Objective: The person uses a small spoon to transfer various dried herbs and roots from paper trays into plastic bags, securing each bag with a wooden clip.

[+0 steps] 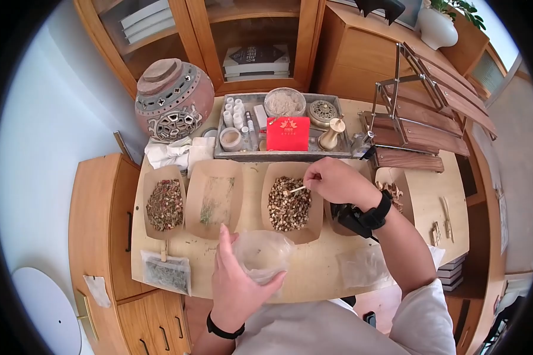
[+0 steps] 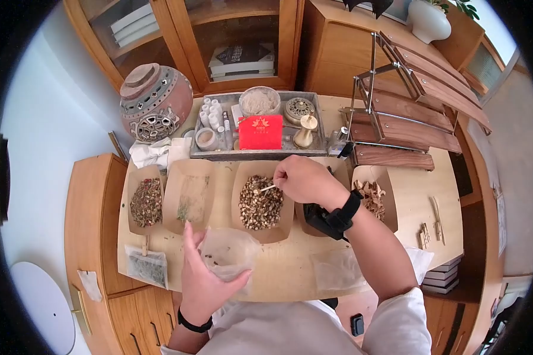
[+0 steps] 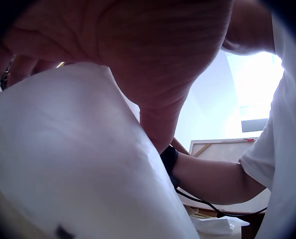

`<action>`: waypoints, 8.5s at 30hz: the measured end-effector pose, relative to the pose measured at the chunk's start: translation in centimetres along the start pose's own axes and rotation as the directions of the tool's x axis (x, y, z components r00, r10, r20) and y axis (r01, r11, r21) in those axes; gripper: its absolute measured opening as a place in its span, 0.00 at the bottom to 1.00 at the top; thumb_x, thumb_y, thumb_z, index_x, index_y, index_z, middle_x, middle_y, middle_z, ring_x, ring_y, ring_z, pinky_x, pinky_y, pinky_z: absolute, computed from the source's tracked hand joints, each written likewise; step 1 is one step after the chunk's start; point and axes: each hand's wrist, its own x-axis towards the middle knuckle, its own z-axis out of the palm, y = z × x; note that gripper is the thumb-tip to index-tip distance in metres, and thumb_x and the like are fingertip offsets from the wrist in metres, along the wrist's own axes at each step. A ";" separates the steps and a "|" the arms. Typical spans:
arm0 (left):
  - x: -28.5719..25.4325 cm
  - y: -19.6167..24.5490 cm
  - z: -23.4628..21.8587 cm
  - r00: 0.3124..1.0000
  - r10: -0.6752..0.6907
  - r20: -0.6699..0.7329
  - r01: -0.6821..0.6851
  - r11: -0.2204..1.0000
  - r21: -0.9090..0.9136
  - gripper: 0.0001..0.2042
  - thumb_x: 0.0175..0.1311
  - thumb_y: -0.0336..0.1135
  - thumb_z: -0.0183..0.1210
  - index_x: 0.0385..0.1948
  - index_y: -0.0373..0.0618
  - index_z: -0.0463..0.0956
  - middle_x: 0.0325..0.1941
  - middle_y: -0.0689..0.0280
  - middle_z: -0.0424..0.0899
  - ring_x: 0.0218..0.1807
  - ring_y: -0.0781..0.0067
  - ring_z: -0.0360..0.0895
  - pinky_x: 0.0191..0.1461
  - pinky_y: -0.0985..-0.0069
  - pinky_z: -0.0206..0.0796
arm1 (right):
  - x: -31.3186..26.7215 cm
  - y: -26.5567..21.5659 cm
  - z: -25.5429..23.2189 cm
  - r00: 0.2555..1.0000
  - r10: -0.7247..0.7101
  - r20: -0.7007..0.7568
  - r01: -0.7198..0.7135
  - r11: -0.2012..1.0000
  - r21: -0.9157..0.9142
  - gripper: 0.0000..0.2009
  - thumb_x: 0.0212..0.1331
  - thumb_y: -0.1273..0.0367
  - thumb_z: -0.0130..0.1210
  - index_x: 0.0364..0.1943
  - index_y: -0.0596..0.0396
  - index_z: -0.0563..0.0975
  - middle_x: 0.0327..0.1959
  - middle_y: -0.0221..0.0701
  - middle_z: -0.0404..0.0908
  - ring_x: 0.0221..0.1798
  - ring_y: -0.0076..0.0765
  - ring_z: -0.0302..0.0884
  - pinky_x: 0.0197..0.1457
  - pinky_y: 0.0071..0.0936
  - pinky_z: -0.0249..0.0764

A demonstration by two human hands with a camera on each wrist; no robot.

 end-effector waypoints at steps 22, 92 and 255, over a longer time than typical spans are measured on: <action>-0.2 0.7 0.8 1.000 0.015 0.019 -0.014 0.997 -0.071 0.68 0.46 0.45 0.86 0.81 0.28 0.42 0.68 0.40 0.73 0.69 0.37 0.75 0.69 0.49 0.72 | -10.4 -8.6 -0.9 0.766 -0.640 -0.058 0.535 0.685 -0.494 0.11 0.49 0.68 0.63 0.39 0.48 0.84 0.37 0.28 0.81 0.46 0.36 0.78 0.50 0.34 0.73; -0.5 1.1 0.3 0.999 -0.029 0.041 0.029 0.999 -0.019 0.70 0.43 0.42 0.87 0.82 0.29 0.38 0.69 0.40 0.72 0.70 0.39 0.74 0.73 0.52 0.69 | -3.9 -0.4 1.0 0.986 -0.150 -0.075 0.148 0.988 -0.040 0.07 0.65 0.70 0.63 0.39 0.58 0.88 0.42 0.44 0.88 0.48 0.54 0.87 0.55 0.46 0.82; -0.3 0.7 0.3 0.998 -0.064 0.003 0.064 0.997 -0.050 0.71 0.42 0.44 0.87 0.83 0.31 0.38 0.66 0.42 0.75 0.68 0.39 0.76 0.71 0.52 0.71 | -7.8 -6.3 -0.3 0.800 -0.516 -0.307 0.437 0.851 -0.293 0.03 0.61 0.72 0.65 0.37 0.50 0.86 0.39 0.31 0.83 0.45 0.43 0.83 0.48 0.41 0.78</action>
